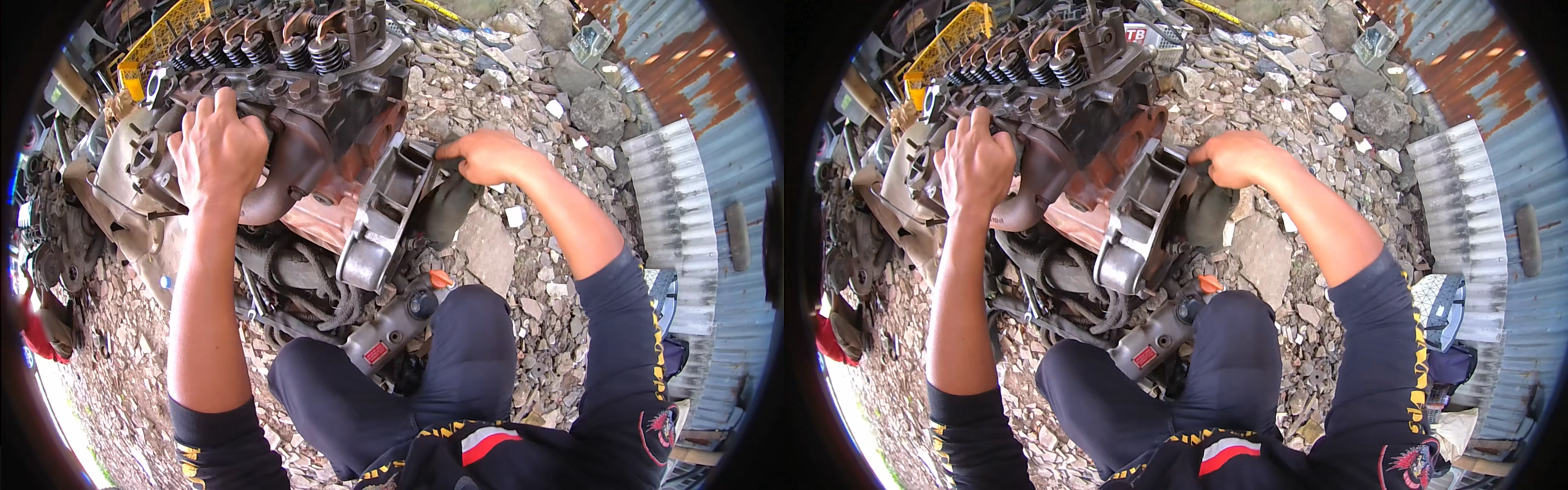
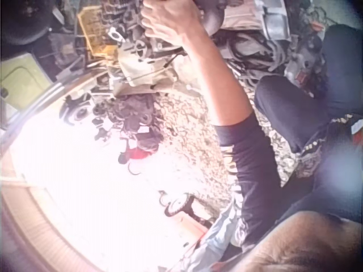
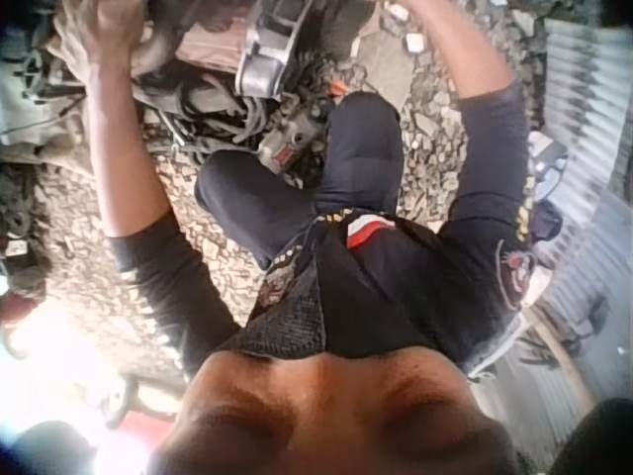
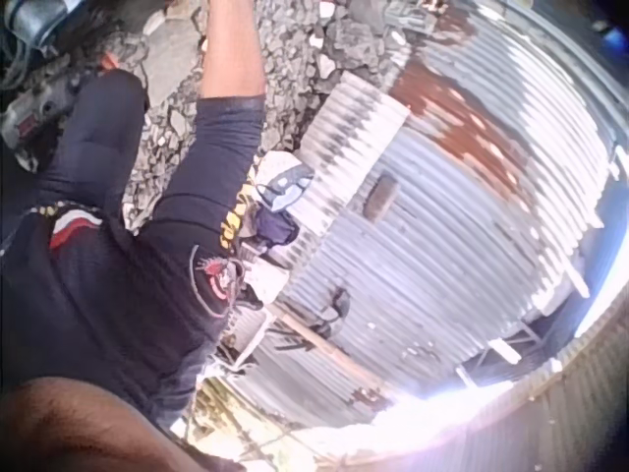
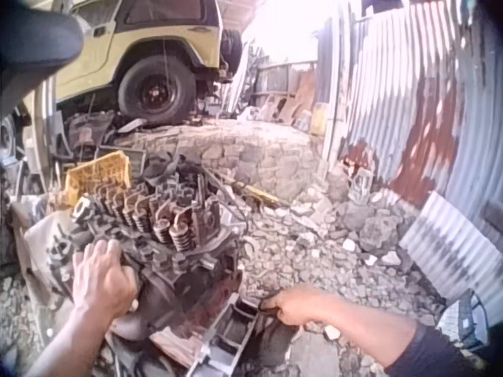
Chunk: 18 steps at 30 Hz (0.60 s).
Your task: The person wipes the exterior of an engine component with a cloth and then pours liquid from a plastic bottle into a circular opening on the flywheel.
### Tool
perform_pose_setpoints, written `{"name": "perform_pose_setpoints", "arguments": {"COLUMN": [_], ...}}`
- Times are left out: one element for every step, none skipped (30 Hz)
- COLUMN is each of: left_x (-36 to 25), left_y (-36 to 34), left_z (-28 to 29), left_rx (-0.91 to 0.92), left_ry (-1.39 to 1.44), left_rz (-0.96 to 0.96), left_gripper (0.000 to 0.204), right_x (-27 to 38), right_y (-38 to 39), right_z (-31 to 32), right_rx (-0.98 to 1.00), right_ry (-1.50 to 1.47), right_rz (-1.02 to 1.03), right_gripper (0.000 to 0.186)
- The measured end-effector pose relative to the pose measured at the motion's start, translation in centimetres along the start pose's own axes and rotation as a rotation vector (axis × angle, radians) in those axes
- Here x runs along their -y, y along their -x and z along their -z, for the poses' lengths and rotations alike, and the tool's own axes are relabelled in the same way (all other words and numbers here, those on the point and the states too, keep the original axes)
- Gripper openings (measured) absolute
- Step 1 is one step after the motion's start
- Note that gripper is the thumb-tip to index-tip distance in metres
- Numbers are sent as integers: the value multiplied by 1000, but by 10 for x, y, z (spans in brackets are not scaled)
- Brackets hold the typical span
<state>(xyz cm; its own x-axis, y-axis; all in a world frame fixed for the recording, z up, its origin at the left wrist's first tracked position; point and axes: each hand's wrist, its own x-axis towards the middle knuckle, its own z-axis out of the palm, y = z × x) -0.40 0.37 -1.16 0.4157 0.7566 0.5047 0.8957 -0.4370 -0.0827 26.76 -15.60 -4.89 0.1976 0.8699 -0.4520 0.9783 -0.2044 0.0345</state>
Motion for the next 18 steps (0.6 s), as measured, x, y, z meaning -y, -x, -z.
{"name": "perform_pose_setpoints", "arguments": {"left_x": [1,2,-5,-8,-5,-2,-1,0,-4,-6,-5,-6,-8,-9,-6,-4,-1,1], "left_y": [0,1,-1,-1,-1,0,-1,-1,-1,0,-1,-2,-4,-5,-4,-3,-2,-2], "left_z": [-1,-1,-1,-3,-5,-4,-3,0,3,4,2,1,-1,-2,-4,-6,-8,-7], "left_rx": [-9,-18,-8,1,8,16,20,20,27,33,34,31,27,22,19,18,9,-6], "left_ry": [2,3,19,30,24,16,7,-1,-2,-4,-3,1,3,6,2,2,-6,-17], "left_rz": [-3,-6,-12,-13,-11,-6,-7,7,15,23,27,22,13,4,4,5,-5,-7], "left_gripper": [32,32,32,32,32,33,33,33,33,32,34,35,35,36,36,36,36,36], "right_x": [4,6,-4,7,9,6,-4,-18,-22,-22,-21,-19,-18,-15,-6,0,-4,-15], "right_y": [4,6,-4,-4,-2,0,5,11,17,17,16,17,4,-8,-8,-4,-3,-1], "right_z": [0,-2,-28,-39,-51,-58,-61,-64,-65,-66,-65,-61,-72,-80,-74,-70,-78,-85], "right_rx": [-49,-98,-186,-117,-149,-180,-197,-215,-225,-278,-331,-389,-460,-438,-382,-328,-350,-376], "right_ry": [-71,-142,-141,-107,-175,-242,-240,-237,-236,-300,-364,-427,-417,-327,-367,-407,-454,-495], "right_rz": [-35,-69,-24,-74,-74,-70,-33,4,33,19,5,-15,27,22,5,-14,13,48], "right_gripper": [60,60,58,58,58,57,57,57,57,58,59,60,59,58,57,56,55,53]}}
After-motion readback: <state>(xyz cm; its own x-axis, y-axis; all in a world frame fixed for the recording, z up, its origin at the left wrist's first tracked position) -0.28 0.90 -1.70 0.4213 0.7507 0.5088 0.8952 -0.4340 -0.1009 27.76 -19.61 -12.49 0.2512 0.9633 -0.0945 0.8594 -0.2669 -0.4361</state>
